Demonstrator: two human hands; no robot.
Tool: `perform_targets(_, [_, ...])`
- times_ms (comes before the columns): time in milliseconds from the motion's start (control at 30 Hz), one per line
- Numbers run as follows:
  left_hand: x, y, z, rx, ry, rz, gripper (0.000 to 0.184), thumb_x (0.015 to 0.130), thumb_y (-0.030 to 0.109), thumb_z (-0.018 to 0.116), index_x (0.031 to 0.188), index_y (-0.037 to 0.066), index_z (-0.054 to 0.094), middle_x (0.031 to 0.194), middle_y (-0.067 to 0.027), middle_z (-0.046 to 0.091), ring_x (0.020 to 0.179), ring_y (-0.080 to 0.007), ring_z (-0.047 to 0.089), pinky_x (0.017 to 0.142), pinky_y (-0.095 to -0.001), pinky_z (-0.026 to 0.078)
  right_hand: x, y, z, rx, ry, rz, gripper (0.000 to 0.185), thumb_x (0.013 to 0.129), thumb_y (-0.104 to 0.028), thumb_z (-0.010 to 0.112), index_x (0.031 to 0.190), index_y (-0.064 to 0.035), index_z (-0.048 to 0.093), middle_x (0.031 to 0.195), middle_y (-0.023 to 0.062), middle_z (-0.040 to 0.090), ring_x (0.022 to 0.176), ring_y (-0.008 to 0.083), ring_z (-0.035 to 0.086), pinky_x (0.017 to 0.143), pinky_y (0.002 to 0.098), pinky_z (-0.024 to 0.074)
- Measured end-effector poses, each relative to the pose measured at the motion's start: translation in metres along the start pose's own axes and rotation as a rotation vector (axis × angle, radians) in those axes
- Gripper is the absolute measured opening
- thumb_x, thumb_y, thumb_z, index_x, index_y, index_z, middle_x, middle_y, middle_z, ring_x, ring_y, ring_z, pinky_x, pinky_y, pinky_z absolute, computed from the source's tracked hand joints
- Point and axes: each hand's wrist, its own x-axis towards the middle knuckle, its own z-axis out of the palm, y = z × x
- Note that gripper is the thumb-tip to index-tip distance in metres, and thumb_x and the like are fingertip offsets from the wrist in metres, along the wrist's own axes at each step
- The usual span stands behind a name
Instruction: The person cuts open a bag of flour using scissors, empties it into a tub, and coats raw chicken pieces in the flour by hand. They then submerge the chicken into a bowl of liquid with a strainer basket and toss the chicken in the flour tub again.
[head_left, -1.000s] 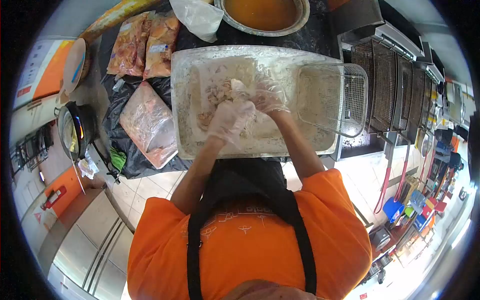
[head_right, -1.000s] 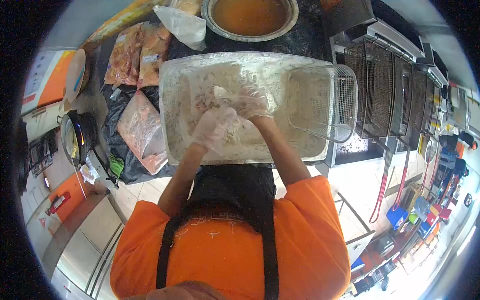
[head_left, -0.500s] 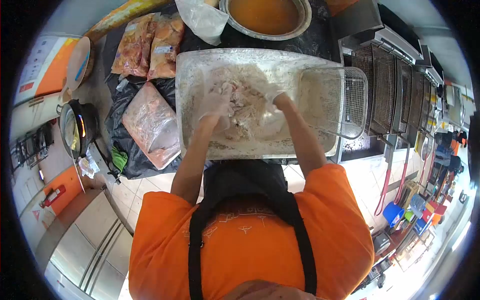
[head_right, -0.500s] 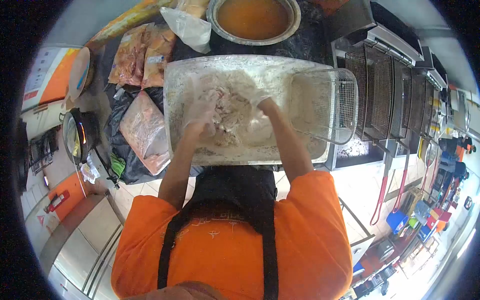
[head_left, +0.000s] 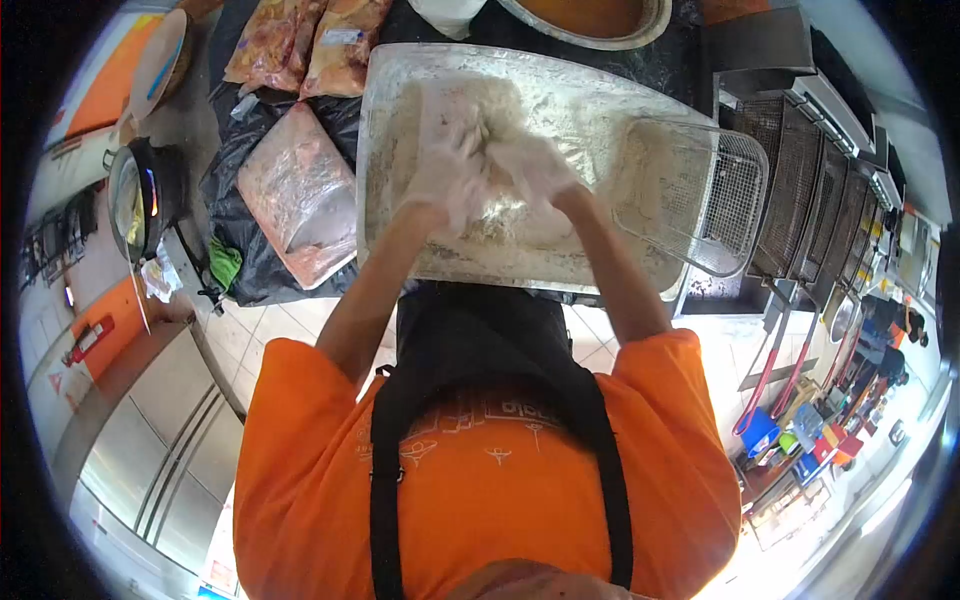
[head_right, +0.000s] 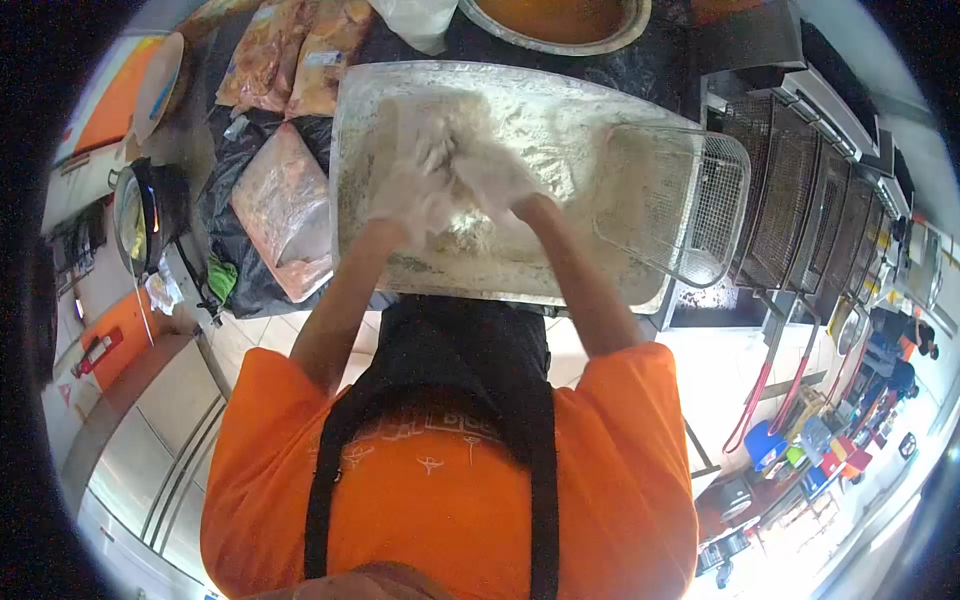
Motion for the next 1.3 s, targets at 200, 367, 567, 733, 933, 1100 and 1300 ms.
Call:
perform_targets(200, [-0.036, -0.008, 0.021, 0.055, -0.660, -0.430, 0.044, 0.073, 0.009, 0.056, 0.115, 0.005, 0.048, 0.092, -0.0232, 0.061, 0.089, -0.0363, 0.059, 0.077, -0.0419, 0.048, -0.032, 0.092, 0.116, 0.420, 0.162, -0.133, 0.027, 0.088, -0.011, 0.045, 0.113, -0.0057, 0.056, 0.107, 0.0147, 0.060, 0.095, 0.0256, 0.058, 0.083, 0.0324, 0.0467])
perform_targets(367, [-0.019, 0.009, 0.046, -0.034, -0.516, -0.207, 0.037, 0.076, 0.005, 0.052, 0.113, 0.003, 0.052, 0.096, -0.0193, 0.061, 0.092, -0.0355, 0.059, 0.077, -0.0401, 0.048, -0.025, 0.004, 0.073, 0.176, -0.036, 0.087, 0.034, 0.087, -0.018, 0.047, 0.119, -0.0045, 0.050, 0.111, 0.0150, 0.058, 0.096, 0.0262, 0.058, 0.082, 0.0346, 0.0462])
perform_targets(567, [-0.010, -0.012, 0.077, -0.390, -0.303, -0.456, 0.021, 0.076, 0.014, 0.055, 0.093, 0.003, 0.063, 0.095, -0.0155, 0.063, 0.090, -0.0308, 0.060, 0.077, -0.0398, 0.047, -0.016, 0.013, 0.042, 1.158, 0.177, 0.665, 0.031, 0.086, -0.022, 0.052, 0.108, -0.0013, 0.055, 0.091, 0.0138, 0.063, 0.076, 0.0236, 0.061, 0.067, 0.0359, 0.0501])
perform_targets(733, [0.013, 0.017, 0.010, 0.053, -0.502, 0.076, 0.032, 0.074, 0.024, 0.057, 0.092, -0.001, 0.061, 0.100, -0.0205, 0.061, 0.097, -0.0320, 0.057, 0.084, -0.0435, 0.042, -0.020, 0.059, 0.067, 0.818, 0.459, 0.077, 0.039, 0.086, -0.027, 0.053, 0.117, -0.0031, 0.053, 0.107, 0.0147, 0.060, 0.096, 0.0238, 0.057, 0.088, 0.0332, 0.0428])
perform_targets(933, [0.030, -0.039, 0.037, -0.270, -0.203, -0.781, 0.079, 0.078, 0.053, 0.055, 0.132, -0.001, 0.035, 0.127, -0.0224, 0.046, 0.113, -0.0346, 0.048, 0.098, -0.0384, 0.035, -0.006, 0.091, 0.010, 1.103, 0.277, 0.653, 0.035, 0.086, -0.019, 0.048, 0.116, -0.0018, 0.053, 0.111, 0.0158, 0.058, 0.103, 0.0235, 0.055, 0.091, 0.0345, 0.0411])
perform_targets(1100, [0.063, -0.053, 0.127, -0.572, -0.065, -0.658, 0.075, 0.083, 0.056, 0.044, 0.131, 0.000, 0.035, 0.127, -0.0182, 0.045, 0.116, -0.0290, 0.044, 0.097, -0.0362, 0.035, 0.064, 0.081, 0.081, 1.161, 0.606, 0.065, 0.026, 0.089, -0.020, 0.046, 0.104, -0.0030, 0.057, 0.090, 0.0105, 0.060, 0.076, 0.0205, 0.059, 0.069, 0.0326, 0.0485])
perform_targets(1300, [0.020, -0.046, 0.125, -0.855, 0.037, -0.679, 0.033, 0.082, 0.034, 0.055, 0.094, 0.005, 0.064, 0.096, -0.0159, 0.061, 0.088, -0.0323, 0.058, 0.076, -0.0405, 0.046, 0.060, 0.138, 0.159, 2.651, -0.130, -0.144, 0.026, 0.090, -0.024, 0.044, 0.098, -0.0042, 0.059, 0.088, 0.0080, 0.060, 0.075, 0.0196, 0.058, 0.066, 0.0318, 0.0482])
